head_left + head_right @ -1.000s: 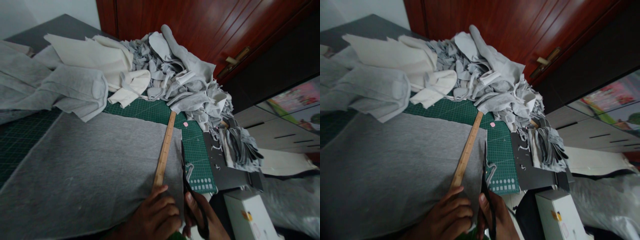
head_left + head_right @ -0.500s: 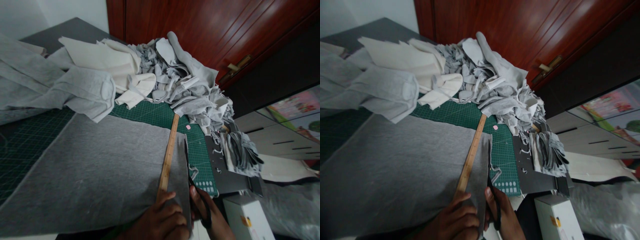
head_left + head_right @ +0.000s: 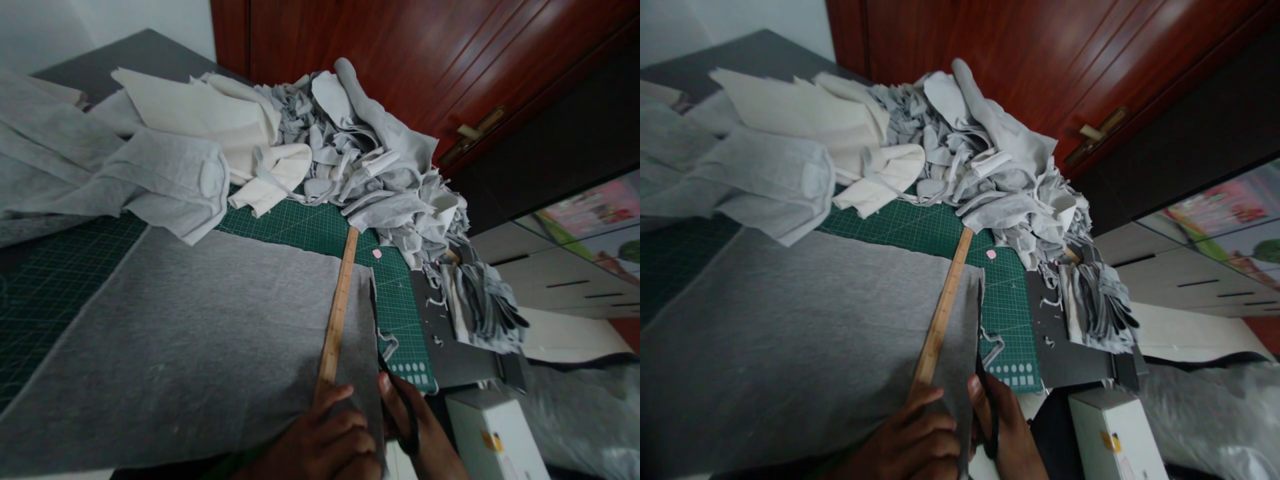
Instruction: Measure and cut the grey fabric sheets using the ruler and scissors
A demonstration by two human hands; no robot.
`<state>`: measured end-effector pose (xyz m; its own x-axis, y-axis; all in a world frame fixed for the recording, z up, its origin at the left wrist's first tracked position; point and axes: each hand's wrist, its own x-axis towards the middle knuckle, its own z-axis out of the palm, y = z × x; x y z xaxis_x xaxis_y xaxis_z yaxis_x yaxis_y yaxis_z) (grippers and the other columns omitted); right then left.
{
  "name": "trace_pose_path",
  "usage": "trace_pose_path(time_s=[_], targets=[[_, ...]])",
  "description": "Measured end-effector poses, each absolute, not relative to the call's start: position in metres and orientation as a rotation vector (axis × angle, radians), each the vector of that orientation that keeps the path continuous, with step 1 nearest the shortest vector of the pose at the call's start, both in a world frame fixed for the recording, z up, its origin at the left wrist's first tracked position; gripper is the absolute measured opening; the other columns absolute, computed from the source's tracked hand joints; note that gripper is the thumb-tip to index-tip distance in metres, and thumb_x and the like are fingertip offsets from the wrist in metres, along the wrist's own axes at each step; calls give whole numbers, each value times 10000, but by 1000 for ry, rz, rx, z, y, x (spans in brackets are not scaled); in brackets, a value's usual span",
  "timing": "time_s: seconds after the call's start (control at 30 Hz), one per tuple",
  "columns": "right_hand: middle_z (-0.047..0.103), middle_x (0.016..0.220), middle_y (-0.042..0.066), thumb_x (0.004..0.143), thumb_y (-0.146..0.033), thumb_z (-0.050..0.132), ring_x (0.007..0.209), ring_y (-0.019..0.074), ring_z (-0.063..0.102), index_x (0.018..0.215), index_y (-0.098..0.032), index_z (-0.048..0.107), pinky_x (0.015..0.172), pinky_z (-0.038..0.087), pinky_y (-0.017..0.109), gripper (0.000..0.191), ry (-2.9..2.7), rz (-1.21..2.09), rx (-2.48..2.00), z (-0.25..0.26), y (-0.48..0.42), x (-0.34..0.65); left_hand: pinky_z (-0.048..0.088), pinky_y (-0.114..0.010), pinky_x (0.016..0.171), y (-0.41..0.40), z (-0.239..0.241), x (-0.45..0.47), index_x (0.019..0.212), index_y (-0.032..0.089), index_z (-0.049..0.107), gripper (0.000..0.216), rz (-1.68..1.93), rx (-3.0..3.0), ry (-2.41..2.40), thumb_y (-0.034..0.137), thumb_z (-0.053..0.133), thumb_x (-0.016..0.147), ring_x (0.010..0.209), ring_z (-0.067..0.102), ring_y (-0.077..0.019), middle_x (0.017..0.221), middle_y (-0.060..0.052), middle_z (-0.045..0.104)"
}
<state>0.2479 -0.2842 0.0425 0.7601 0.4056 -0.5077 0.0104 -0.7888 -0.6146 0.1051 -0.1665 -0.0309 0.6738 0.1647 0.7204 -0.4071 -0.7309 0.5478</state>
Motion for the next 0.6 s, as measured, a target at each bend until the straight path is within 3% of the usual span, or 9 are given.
trace_pose_path(time_s=[0.27,0.43,0.6], targets=[[785,1191,158,773,-919,618,1072,339,736,1205,-191,795,896,614,389,865,-417,894,-2331,28,-297,261,259,-346,1336,-168,-30,108,939,181,657,235,1045,2164,-178,154,493,1106,985,660,-86,896,46,722],[803,1094,144,801,-927,567,1017,324,739,1155,-175,809,932,607,393,865,-463,812,-2355,35,-289,256,256,-347,1336,-168,-30,109,955,186,667,202,1040,2183,-196,150,526,1095,977,663,-78,896,53,721],[805,950,131,702,-952,646,999,340,739,1037,-168,826,878,628,387,871,-489,803,-2325,40,-284,258,245,-352,1342,-171,-37,110,964,199,676,100,1030,2211,-220,172,636,1051,985,664,-69,915,69,723]])
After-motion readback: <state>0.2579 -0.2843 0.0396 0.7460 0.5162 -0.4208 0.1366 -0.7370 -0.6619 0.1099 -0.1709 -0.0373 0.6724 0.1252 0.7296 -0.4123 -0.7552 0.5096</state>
